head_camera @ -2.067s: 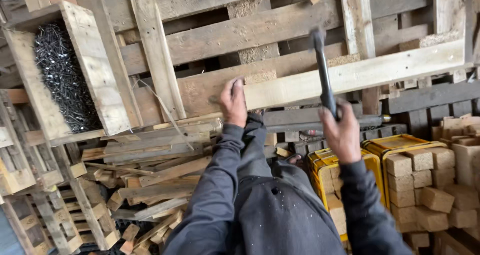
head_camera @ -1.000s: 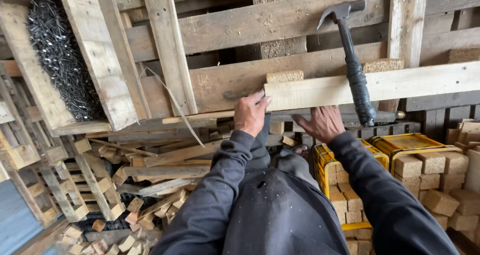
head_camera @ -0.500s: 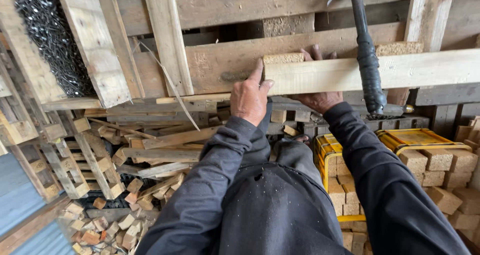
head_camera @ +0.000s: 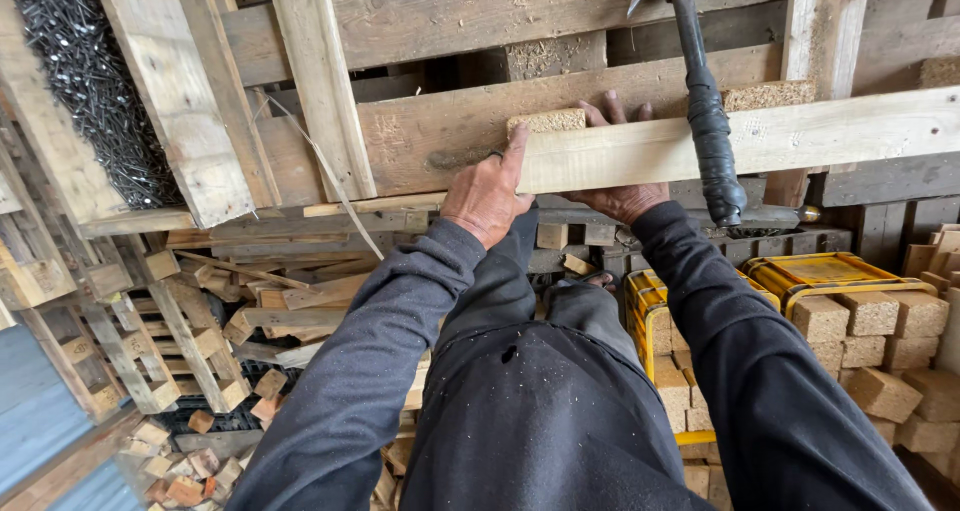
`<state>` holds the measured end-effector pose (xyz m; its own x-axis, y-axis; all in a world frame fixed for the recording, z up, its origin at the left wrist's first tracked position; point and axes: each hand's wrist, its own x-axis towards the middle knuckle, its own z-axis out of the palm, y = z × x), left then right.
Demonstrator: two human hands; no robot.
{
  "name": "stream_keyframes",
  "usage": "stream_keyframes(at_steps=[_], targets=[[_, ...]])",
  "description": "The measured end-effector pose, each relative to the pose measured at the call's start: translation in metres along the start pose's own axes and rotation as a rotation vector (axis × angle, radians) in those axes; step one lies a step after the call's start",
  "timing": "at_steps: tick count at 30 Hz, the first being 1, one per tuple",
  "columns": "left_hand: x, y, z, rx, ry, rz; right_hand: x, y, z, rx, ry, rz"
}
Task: The person assembles wooden pallets by positioning wooden blocks and planks, then hammering nails to secure them. They repeatedly pick up blocks, align them on the pallet frame, and drive nails with a hammer.
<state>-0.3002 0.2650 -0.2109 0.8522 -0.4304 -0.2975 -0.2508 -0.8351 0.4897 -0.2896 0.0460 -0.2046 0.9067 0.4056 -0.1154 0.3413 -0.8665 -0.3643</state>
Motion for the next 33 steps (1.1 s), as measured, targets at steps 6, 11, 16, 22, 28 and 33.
stream_keyframes(at_steps=[6, 11, 16, 22, 28, 33], targets=[[-0.002, -0.003, 0.010, 0.028, 0.000, 0.011, 0.001, 0.000, 0.002, -0.058, 0.006, -0.025], [-0.003, 0.007, 0.010, 0.068, 0.017, -0.023, 0.002, -0.003, 0.001, -0.053, 0.019, -0.024], [-0.007, 0.011, -0.010, 0.028, 0.035, 0.011, 0.004, -0.004, -0.005, -0.069, 0.020, -0.039], [-0.040, -0.024, -0.017, -0.607, 0.220, -0.287, -0.061, -0.034, -0.019, -0.158, -0.189, 0.080], [-0.066, -0.045, 0.010, -2.236, 0.236, -0.531, -0.123, -0.052, -0.088, 0.291, 0.086, 0.070], [-0.054, -0.023, 0.008, -2.377, 0.155, -0.405, -0.062, 0.012, -0.125, -0.088, 0.045, 0.424]])
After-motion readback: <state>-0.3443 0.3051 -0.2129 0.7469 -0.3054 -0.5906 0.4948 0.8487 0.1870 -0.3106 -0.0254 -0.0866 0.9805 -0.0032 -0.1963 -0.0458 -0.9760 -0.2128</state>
